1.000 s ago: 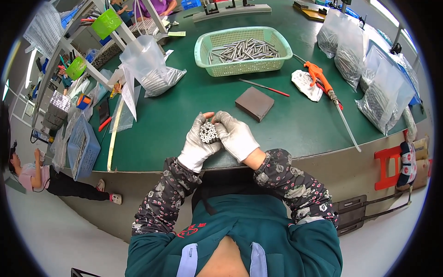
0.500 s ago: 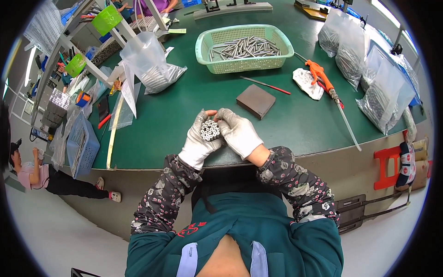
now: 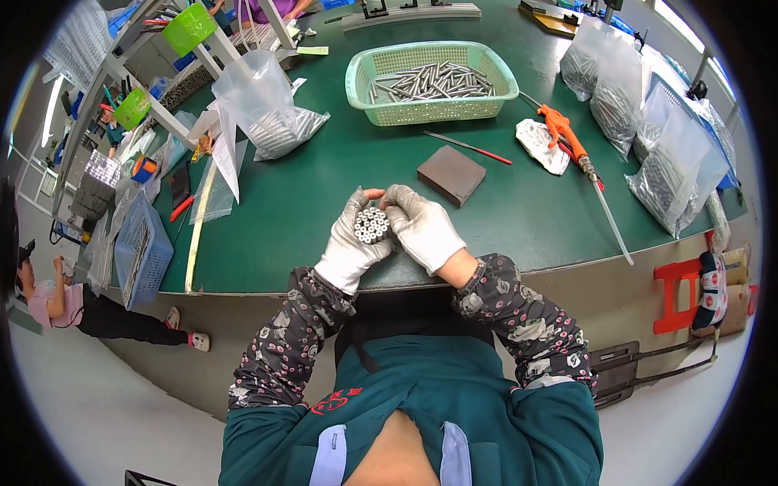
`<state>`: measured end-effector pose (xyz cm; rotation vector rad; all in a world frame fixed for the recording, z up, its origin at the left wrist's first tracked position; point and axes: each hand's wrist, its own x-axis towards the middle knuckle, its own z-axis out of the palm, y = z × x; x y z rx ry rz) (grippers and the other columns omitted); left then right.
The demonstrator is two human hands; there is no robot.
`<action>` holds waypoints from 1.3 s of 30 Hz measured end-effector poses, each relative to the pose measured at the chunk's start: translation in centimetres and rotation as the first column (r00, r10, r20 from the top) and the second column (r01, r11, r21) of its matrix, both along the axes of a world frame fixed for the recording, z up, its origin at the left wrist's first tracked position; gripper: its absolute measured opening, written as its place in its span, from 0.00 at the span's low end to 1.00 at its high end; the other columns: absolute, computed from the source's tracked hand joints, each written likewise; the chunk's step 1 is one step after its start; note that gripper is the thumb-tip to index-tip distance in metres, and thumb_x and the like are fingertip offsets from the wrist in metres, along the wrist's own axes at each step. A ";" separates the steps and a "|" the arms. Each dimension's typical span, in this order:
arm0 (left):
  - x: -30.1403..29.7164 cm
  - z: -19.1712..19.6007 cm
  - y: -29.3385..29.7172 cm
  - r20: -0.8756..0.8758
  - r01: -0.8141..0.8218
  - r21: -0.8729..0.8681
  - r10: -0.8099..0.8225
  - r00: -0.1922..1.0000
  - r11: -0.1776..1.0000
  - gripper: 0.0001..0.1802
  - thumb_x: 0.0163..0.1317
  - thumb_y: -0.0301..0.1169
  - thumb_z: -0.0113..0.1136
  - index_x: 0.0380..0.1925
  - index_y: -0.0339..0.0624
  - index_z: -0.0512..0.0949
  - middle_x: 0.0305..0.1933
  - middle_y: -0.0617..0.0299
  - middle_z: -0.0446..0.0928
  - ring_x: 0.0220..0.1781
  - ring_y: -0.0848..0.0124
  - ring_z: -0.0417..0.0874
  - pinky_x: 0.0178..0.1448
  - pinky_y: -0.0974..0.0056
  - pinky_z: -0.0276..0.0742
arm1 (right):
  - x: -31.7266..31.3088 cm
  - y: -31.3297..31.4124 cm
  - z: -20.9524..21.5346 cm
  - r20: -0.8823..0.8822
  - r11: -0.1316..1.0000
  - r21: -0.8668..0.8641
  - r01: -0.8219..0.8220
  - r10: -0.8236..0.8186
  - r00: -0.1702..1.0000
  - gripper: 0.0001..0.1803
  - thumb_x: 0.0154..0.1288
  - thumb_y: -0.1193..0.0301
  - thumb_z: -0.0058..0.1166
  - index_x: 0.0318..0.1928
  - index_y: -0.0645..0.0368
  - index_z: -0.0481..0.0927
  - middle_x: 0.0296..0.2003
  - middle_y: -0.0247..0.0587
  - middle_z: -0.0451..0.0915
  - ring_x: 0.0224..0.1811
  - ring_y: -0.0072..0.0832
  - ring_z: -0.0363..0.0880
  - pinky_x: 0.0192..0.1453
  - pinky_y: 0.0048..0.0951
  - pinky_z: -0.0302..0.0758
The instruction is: Arranging and aligning small metal pins into a circular bundle or holder on a workbench.
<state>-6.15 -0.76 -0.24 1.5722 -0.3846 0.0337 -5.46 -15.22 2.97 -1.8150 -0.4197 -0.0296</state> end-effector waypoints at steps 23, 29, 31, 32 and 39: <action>0.0 0.1 -0.2 0.010 0.003 -0.035 -0.002 1.000 0.999 0.42 0.38 0.13 0.61 0.57 0.47 0.59 0.48 0.63 0.67 0.34 0.79 0.72 0.40 0.75 0.73 | 1.8 -4.1 4.2 0.412 0.792 -0.493 0.359 -0.151 0.899 0.19 0.50 0.66 0.56 0.44 0.57 0.72 0.39 0.45 0.75 0.44 0.36 0.73 0.47 0.32 0.69; 0.0 0.6 -0.2 -0.047 0.024 -0.038 -0.026 0.999 0.999 0.42 0.38 0.13 0.61 0.57 0.47 0.59 0.47 0.63 0.67 0.34 0.79 0.72 0.40 0.74 0.74 | 3.2 -6.2 1.1 0.546 0.406 -0.772 0.490 0.029 0.837 0.38 0.44 0.56 0.59 0.58 0.50 0.64 0.52 0.57 0.64 0.57 0.49 0.60 0.59 0.43 0.58; -0.3 1.2 -0.6 -0.047 0.002 -0.046 -0.005 0.999 0.999 0.36 0.39 0.14 0.60 0.52 0.44 0.62 0.41 0.65 0.68 0.34 0.80 0.72 0.41 0.75 0.72 | 3.3 -6.4 1.4 0.529 0.498 -0.736 0.458 0.001 0.849 0.37 0.43 0.58 0.60 0.57 0.49 0.65 0.52 0.57 0.64 0.56 0.49 0.61 0.59 0.43 0.58; -0.4 1.5 -0.8 -0.047 -0.018 -0.054 0.015 0.999 0.998 0.30 0.40 0.16 0.60 0.47 0.42 0.65 0.35 0.68 0.70 0.35 0.81 0.71 0.42 0.76 0.70 | 3.2 -6.5 1.7 0.508 0.584 -0.692 0.425 -0.025 0.861 0.36 0.43 0.60 0.61 0.56 0.48 0.67 0.52 0.56 0.63 0.55 0.48 0.61 0.59 0.43 0.58; 0.7 2.8 -0.5 -0.554 -0.118 -0.746 -0.511 0.658 0.656 0.14 0.63 0.38 0.48 0.45 0.44 0.65 0.42 0.55 0.73 0.44 0.66 0.75 0.48 0.59 0.75 | 0.7 -5.5 5.7 0.625 0.767 -0.640 0.042 0.488 0.609 0.38 0.38 0.70 0.62 0.56 0.41 0.67 0.49 0.55 0.67 0.48 0.50 0.68 0.53 0.44 0.64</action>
